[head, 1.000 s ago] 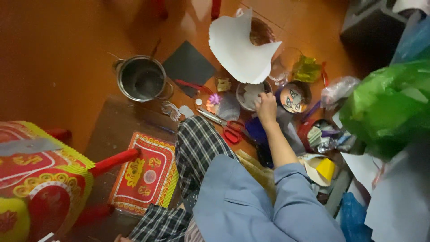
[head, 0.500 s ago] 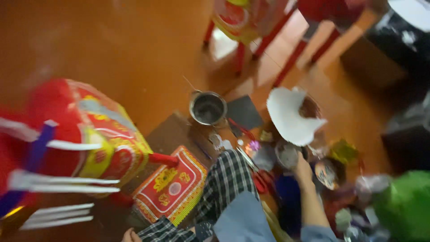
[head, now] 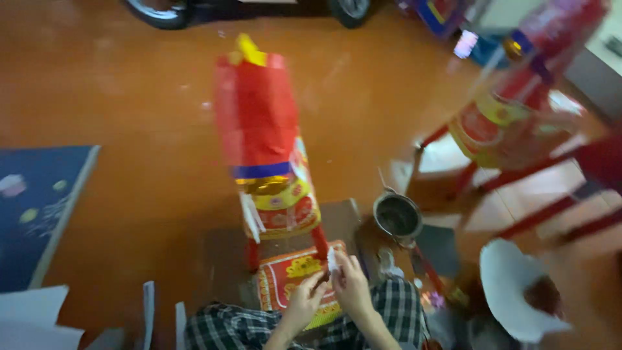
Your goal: Assembling and decorating a traditional red paper horse craft using scissors and glue.
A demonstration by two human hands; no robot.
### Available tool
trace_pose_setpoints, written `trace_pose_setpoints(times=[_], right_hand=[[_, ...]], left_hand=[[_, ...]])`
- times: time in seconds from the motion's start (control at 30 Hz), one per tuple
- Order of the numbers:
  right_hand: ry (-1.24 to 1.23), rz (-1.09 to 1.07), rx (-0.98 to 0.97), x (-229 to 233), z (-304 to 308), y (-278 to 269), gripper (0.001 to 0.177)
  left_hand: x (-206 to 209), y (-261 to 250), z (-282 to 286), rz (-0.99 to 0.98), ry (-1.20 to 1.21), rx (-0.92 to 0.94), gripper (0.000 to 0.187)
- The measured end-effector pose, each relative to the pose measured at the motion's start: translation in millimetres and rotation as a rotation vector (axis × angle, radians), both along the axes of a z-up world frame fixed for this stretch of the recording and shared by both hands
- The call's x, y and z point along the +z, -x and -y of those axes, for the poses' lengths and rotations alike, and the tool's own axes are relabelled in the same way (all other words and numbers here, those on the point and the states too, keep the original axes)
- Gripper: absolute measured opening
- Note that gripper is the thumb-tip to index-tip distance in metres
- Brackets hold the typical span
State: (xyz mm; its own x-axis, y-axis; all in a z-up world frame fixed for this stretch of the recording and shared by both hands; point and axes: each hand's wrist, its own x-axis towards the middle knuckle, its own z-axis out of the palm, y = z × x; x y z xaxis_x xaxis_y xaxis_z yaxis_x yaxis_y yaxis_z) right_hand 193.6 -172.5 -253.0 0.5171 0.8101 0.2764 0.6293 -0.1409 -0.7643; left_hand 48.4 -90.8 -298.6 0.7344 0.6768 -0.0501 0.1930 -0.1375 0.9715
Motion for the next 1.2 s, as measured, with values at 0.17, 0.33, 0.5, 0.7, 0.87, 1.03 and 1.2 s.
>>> trace_pose_setpoints(times=[0.17, 0.33, 0.5, 0.7, 0.87, 1.03, 1.2], right_hand=[[-0.123, -0.038, 0.247, 47.3, -33.0, 49.9, 0.047], [-0.234, 0.004, 0.261, 41.8, -38.3, 56.0, 0.041], [-0.127, -0.449, 0.322, 96.1, -46.0, 59.6, 0.041], [-0.485, -0.08, 0.274, 177.2, -73.4, 50.8, 0.039], [-0.757, -0.026, 0.166, 269.6, -113.9, 57.6, 0.046], [-0.682, 0.124, 0.094, 316.3, -149.8, 41.9, 0.045], [-0.595, 0.328, 0.048, 326.4, -171.6, 27.0, 0.028]], left_hand=[[81.1, 33.8, -12.7, 0.168, 0.2, 0.145, 0.046], [104.5, 60.4, -20.2, 0.056, 0.099, 0.455, 0.017], [145.8, 71.6, -26.4, 0.223, 0.091, 0.395, 0.013], [233.3, 63.7, -60.4, 0.457, -0.48, 0.313, 0.012], [322.0, 38.8, -86.8, 0.585, -0.747, 0.48, 0.042], [364.6, 16.7, -119.9, 0.366, -1.114, 0.536, 0.054], [346.0, -4.8, -166.7, 0.024, -1.299, 0.635, 0.037]])
